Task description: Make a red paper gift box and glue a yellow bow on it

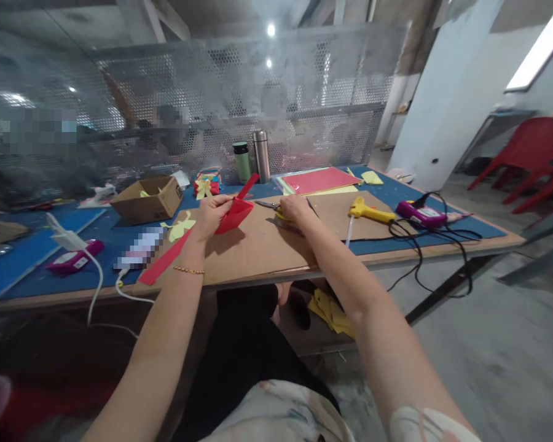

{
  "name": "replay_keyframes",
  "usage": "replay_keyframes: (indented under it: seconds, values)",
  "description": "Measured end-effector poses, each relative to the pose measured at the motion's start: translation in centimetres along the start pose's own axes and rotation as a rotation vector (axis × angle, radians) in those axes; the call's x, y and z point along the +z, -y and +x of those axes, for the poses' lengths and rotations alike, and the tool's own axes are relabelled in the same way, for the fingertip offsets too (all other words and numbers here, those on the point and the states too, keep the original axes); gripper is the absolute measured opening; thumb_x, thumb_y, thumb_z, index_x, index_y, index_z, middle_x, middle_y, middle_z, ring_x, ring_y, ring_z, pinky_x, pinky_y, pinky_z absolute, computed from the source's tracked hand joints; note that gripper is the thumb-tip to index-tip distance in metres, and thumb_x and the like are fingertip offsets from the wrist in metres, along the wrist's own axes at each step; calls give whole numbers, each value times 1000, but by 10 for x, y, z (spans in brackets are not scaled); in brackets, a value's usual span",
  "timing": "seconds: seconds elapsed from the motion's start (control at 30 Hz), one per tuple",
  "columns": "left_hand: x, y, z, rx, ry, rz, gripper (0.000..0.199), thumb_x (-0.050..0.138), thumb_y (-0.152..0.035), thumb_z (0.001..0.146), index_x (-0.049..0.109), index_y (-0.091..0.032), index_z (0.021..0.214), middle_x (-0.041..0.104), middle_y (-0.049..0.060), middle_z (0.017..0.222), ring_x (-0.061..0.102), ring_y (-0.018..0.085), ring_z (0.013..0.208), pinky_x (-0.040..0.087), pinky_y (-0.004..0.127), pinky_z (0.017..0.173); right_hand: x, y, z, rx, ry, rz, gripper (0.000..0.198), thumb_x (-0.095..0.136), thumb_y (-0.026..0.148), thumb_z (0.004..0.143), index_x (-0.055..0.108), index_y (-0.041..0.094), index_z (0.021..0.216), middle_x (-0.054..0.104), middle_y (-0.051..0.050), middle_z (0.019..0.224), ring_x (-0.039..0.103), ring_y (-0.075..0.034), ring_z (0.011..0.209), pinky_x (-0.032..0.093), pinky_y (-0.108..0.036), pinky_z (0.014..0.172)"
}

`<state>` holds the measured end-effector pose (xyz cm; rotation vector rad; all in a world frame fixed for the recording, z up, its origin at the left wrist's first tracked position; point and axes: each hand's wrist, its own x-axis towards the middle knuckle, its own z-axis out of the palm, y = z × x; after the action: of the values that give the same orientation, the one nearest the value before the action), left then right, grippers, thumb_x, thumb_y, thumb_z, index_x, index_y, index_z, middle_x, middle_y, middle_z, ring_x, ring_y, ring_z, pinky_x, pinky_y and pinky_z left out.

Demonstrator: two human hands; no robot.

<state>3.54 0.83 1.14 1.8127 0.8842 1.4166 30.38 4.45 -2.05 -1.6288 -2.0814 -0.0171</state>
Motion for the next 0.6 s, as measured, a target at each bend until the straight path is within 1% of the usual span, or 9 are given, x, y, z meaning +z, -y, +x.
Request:
replay_keyframes:
  seconds: [0.07, 0.13, 0.2, 0.3, 0.37, 0.4, 0.47, 0.53, 0.6]
  values:
    - [0, 2, 1, 4, 2, -2, 12, 81, -28, 81, 86, -17, 85, 82, 6, 82, 70, 16, 79, 54, 25, 75, 8, -2, -4, -5, -17, 36, 10, 76, 29, 87, 75, 19, 87, 75, -16, 87, 68, -27, 86, 52, -40, 82]
    - [1, 3, 2, 10, 1, -7, 14, 82, -29, 81, 86, -16, 84, 81, 6, 80, 70, 16, 78, 54, 25, 75, 12, -5, -8, -6, -47, 86, 16, 74, 32, 89, 74, 19, 97, 75, -16, 96, 67, -26, 88, 53, -40, 84]
    - [0, 3, 3, 10, -12, -7, 14, 82, -29, 82, 85, -16, 82, 79, 5, 76, 69, 16, 76, 53, 25, 75, 9, -6, -9, -3, -86, 157, 24, 75, 36, 87, 73, 19, 103, 73, -14, 99, 66, -25, 87, 54, -40, 85]
    - [-3, -1, 1, -30, -67, 12, 13, 79, -27, 83, 83, -16, 78, 76, 2, 70, 67, 15, 72, 52, 25, 70, -3, 0, -8, -1, -140, 295, 32, 74, 42, 86, 74, 19, 109, 68, -7, 85, 63, -22, 77, 53, -37, 75]
    - [-6, -4, -1, -75, -109, 18, 14, 77, -26, 84, 82, -16, 77, 74, 1, 68, 65, 14, 66, 50, 24, 67, -15, 9, -12, -14, -148, 445, 43, 67, 47, 89, 73, 18, 120, 61, 0, 73, 58, -18, 65, 49, -34, 64]
    - [-7, -6, -2, -99, -127, 17, 14, 77, -26, 84, 82, -16, 76, 73, 1, 67, 63, 13, 64, 49, 24, 65, -21, 14, -16, -24, -128, 615, 50, 68, 48, 88, 71, 17, 128, 57, 2, 71, 54, -16, 60, 47, -32, 59]
    - [-10, -9, -4, -135, -161, 11, 14, 78, -27, 83, 81, -15, 76, 72, 0, 65, 61, 13, 60, 49, 24, 62, -30, 25, -27, -38, -63, 893, 57, 69, 49, 85, 69, 19, 134, 52, 6, 68, 48, -13, 53, 43, -30, 53]
    - [-11, -11, -5, -151, -185, -4, 15, 81, -30, 81, 82, -15, 75, 71, 0, 64, 60, 13, 59, 48, 24, 60, -34, 35, -36, -92, -14, 1029, 57, 73, 45, 80, 69, 22, 133, 51, 7, 69, 48, -12, 53, 41, -30, 51]
    - [-13, -11, -4, -145, -206, -24, 18, 85, -34, 77, 82, -16, 74, 71, 0, 63, 60, 13, 60, 48, 24, 59, -34, 43, -40, -123, 55, 1073, 55, 77, 40, 74, 71, 22, 126, 54, 7, 71, 49, -12, 55, 42, -29, 52]
